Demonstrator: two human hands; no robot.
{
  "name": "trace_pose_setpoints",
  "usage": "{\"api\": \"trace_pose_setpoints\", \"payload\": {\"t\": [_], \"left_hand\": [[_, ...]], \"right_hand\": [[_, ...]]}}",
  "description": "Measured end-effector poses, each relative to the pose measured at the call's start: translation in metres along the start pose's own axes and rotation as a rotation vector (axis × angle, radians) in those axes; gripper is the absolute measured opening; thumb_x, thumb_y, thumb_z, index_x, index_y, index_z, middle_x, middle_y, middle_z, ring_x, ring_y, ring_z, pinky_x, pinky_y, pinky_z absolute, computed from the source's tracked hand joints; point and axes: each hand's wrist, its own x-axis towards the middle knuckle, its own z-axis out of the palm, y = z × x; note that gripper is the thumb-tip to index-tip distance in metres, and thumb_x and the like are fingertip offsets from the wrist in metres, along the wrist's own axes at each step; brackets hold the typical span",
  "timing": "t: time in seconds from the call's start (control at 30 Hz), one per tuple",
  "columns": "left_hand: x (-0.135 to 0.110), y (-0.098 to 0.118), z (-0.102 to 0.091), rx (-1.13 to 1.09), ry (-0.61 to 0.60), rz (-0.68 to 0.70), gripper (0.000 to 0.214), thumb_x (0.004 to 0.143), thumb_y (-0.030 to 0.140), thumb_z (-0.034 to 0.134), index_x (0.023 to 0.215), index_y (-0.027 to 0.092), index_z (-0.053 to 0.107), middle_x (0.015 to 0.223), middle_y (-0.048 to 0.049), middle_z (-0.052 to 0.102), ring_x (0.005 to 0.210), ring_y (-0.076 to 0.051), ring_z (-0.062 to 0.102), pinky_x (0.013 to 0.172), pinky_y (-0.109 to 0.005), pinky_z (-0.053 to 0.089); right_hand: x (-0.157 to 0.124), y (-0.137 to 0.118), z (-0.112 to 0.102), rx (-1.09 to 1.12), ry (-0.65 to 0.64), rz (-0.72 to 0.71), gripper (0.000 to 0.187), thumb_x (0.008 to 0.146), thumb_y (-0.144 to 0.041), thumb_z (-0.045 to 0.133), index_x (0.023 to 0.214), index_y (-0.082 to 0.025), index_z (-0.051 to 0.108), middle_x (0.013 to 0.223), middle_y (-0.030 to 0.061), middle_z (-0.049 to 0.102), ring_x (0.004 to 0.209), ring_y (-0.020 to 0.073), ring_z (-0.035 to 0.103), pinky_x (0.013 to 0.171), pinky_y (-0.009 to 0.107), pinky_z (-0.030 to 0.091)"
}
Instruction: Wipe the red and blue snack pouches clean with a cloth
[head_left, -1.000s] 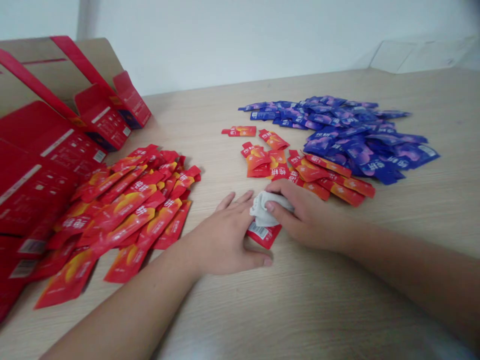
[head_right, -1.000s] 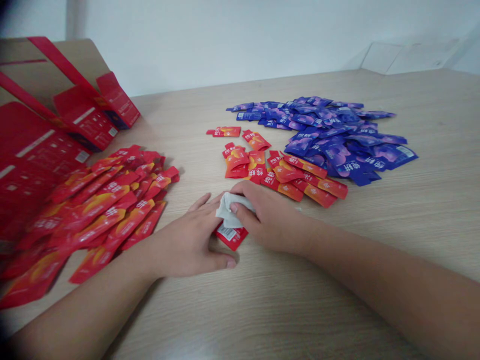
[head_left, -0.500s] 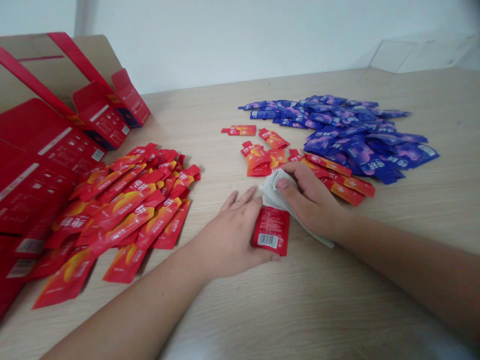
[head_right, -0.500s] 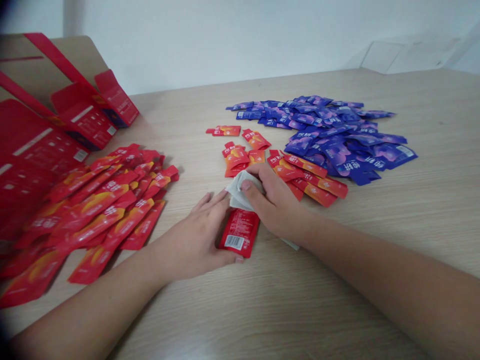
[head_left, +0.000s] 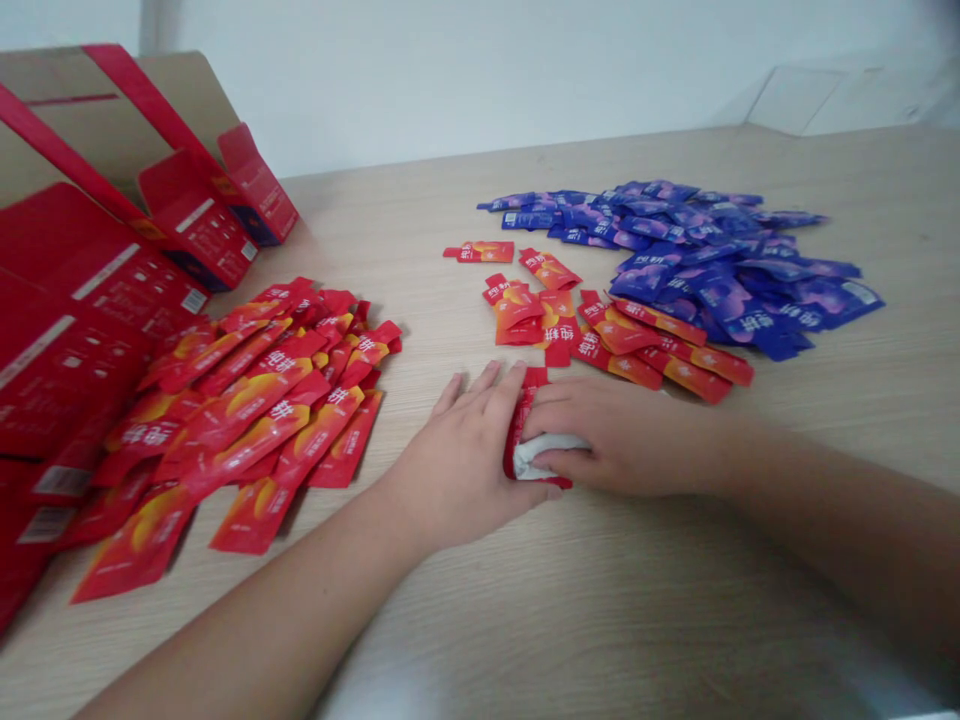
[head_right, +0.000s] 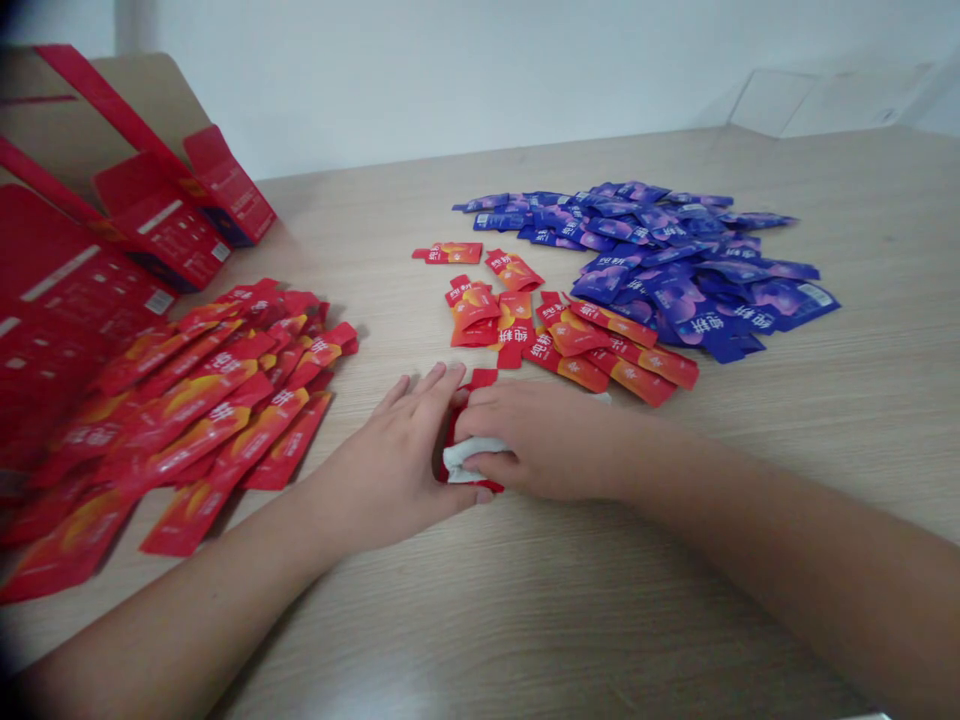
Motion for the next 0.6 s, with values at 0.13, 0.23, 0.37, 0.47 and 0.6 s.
{"api": "trace_pose_setpoints", "payload": {"t": [0.13, 0.23, 0.37, 0.47, 0.6], "left_hand": [[0.002, 0.001, -0.002, -0.034, -0.006, -0.025, 0.110, 0.087, 0.064, 0.080, 0.167, 0.009, 0.028, 0.173, -0.0255, 0.037, 0.163, -0.041, 0.034, 0.134, -0.062, 0.025], [0.003, 0.002, -0.003, -0.047, -0.010, -0.031, 0.105, 0.088, 0.062, 0.078, 0.167, 0.010, 0.030, 0.173, -0.0242, 0.039, 0.163, -0.041, 0.034, 0.134, -0.062, 0.026], [0.003, 0.001, -0.002, -0.043, -0.005, -0.030, 0.101, 0.090, 0.059, 0.076, 0.167, 0.011, 0.030, 0.172, -0.0231, 0.040, 0.161, -0.041, 0.038, 0.133, -0.063, 0.027], [0.003, 0.001, -0.002, -0.043, 0.004, -0.030, 0.100, 0.090, 0.057, 0.076, 0.166, 0.010, 0.031, 0.172, -0.0231, 0.041, 0.160, -0.041, 0.040, 0.133, -0.062, 0.029], [0.002, 0.001, -0.001, -0.034, -0.006, -0.047, 0.099, 0.090, 0.056, 0.074, 0.166, 0.008, 0.031, 0.170, -0.0244, 0.043, 0.161, -0.043, 0.036, 0.133, -0.062, 0.030]], "right_hand": [[0.003, 0.007, 0.009, -0.128, 0.049, 0.025, 0.021, 0.102, -0.028, 0.064, 0.120, -0.022, 0.073, 0.129, 0.0111, 0.075, 0.122, 0.0306, 0.069, 0.108, 0.046, 0.052], [0.006, 0.015, 0.012, -0.207, 0.108, 0.066, 0.028, 0.106, -0.027, 0.058, 0.130, -0.018, 0.068, 0.132, 0.0148, 0.072, 0.124, 0.0309, 0.068, 0.109, 0.048, 0.053], [0.009, 0.025, 0.014, -0.274, 0.134, 0.165, 0.024, 0.107, -0.027, 0.056, 0.124, -0.016, 0.068, 0.127, 0.0147, 0.072, 0.121, 0.0321, 0.068, 0.107, 0.049, 0.053], [0.011, 0.030, 0.015, -0.278, 0.168, 0.216, 0.022, 0.108, -0.029, 0.054, 0.120, -0.017, 0.068, 0.122, 0.0135, 0.073, 0.120, 0.0321, 0.067, 0.105, 0.048, 0.053], [0.009, 0.030, 0.011, -0.250, 0.169, 0.211, 0.023, 0.108, -0.033, 0.053, 0.113, -0.018, 0.070, 0.116, 0.0140, 0.073, 0.113, 0.0321, 0.067, 0.100, 0.047, 0.052]]}}
